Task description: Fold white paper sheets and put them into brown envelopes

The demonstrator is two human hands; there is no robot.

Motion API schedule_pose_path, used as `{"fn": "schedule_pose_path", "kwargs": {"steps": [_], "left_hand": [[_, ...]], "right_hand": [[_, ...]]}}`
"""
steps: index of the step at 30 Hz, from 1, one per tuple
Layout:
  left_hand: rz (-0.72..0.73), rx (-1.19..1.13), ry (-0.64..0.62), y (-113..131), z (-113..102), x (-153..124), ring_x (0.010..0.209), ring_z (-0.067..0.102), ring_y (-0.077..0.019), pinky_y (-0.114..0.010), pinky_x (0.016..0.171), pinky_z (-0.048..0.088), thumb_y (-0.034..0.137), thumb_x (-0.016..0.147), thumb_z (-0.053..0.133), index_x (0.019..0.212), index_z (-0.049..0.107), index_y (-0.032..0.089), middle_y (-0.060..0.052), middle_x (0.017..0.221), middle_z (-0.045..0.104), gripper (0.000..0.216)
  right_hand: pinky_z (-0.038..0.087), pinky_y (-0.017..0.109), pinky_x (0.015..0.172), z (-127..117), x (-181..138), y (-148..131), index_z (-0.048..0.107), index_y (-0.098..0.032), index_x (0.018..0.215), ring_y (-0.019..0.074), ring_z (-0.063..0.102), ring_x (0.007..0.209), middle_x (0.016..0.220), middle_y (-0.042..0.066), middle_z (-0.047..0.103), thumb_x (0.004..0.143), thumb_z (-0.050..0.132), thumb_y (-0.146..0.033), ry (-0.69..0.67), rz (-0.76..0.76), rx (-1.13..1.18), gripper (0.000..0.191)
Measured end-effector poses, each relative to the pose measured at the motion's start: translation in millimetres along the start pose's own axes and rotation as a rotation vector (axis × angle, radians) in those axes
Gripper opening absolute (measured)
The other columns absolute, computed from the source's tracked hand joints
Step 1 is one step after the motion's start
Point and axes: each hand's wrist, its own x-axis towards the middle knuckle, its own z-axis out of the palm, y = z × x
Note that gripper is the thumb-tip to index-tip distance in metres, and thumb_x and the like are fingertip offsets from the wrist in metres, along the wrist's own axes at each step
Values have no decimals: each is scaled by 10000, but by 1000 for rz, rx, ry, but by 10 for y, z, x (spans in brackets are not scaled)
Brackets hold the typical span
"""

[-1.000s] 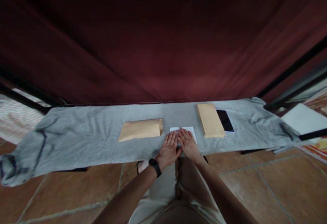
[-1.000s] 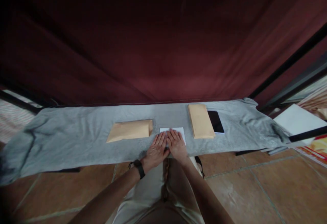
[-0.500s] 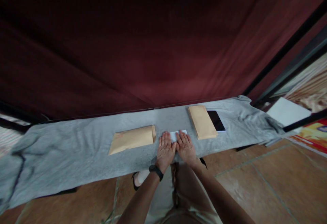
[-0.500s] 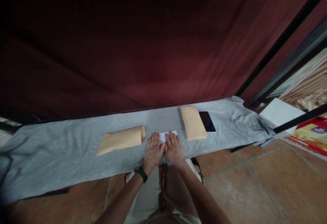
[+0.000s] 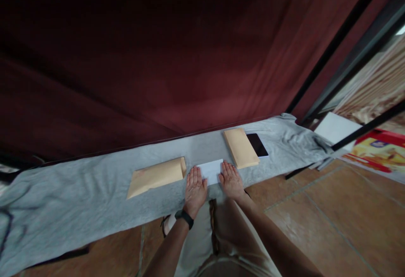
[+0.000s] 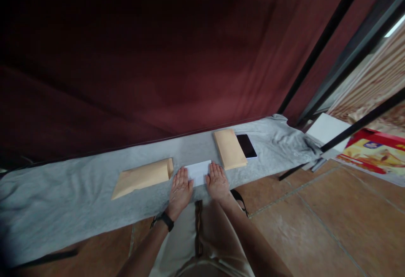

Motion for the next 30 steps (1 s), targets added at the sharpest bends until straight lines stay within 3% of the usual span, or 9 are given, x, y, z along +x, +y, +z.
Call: {"fn": "schedule_pose_path", "kwargs": {"steps": [10,16,20,22,24,26,30], "left_hand": [[19,46,52,-49,-76,-99,1479,317,-293,-519,1201,299,323,991,326,1532,312,36,-204,1554,402,613],[85,33,68,-86,-113,-231,1464,350,-293,-496,1169,358,330,1002,343,1526,331,57,-210,1520,456,590],[209,18,57,-135,-393,-383,1498,271,-287,-514,1179,330,324,991,416,1579,203,143,-171,1600,340,650],[231,27,30,-276,-625,-359,1527,169,-303,-558,1199,258,325,954,500,1592,155,213,-133,1656,208,733],[166,38,21,-525,-876,-219,1533,106,-348,-612,1189,212,374,877,617,1597,100,224,-154,1672,109,899],[104,62,-97,-839,-1103,15,1532,87,-367,-630,1186,171,411,812,681,1597,83,242,-167,1673,80,1001],[21,113,-476,-1354,-1374,505,1532,71,-376,-636,1188,95,478,666,759,1596,98,231,-202,1655,153,1167]], "right_hand": [[297,442,1155,-112,-111,10,468,-79,1454,279,430,1384,1493,171,497,1021,392,-279,1,92,17,483],[429,375,958,-265,108,-89,508,-132,1410,276,551,1176,1287,153,619,979,485,-290,-121,279,66,459],[433,340,883,-288,230,-108,536,-161,1367,273,557,1105,1193,135,608,926,582,-311,-186,337,81,468],[428,335,877,-264,220,-93,544,-185,1353,267,552,1097,1196,123,590,918,597,-316,-179,338,94,458],[429,337,878,-234,181,-75,546,-205,1349,262,548,1092,1199,111,580,925,591,-321,-151,323,105,442],[433,342,875,-208,140,-62,552,-215,1344,264,546,1088,1191,107,578,931,582,-318,-108,309,107,426],[443,352,856,-159,96,-43,567,-202,1339,279,544,1088,1177,125,582,935,571,-310,-50,290,107,419]]}}
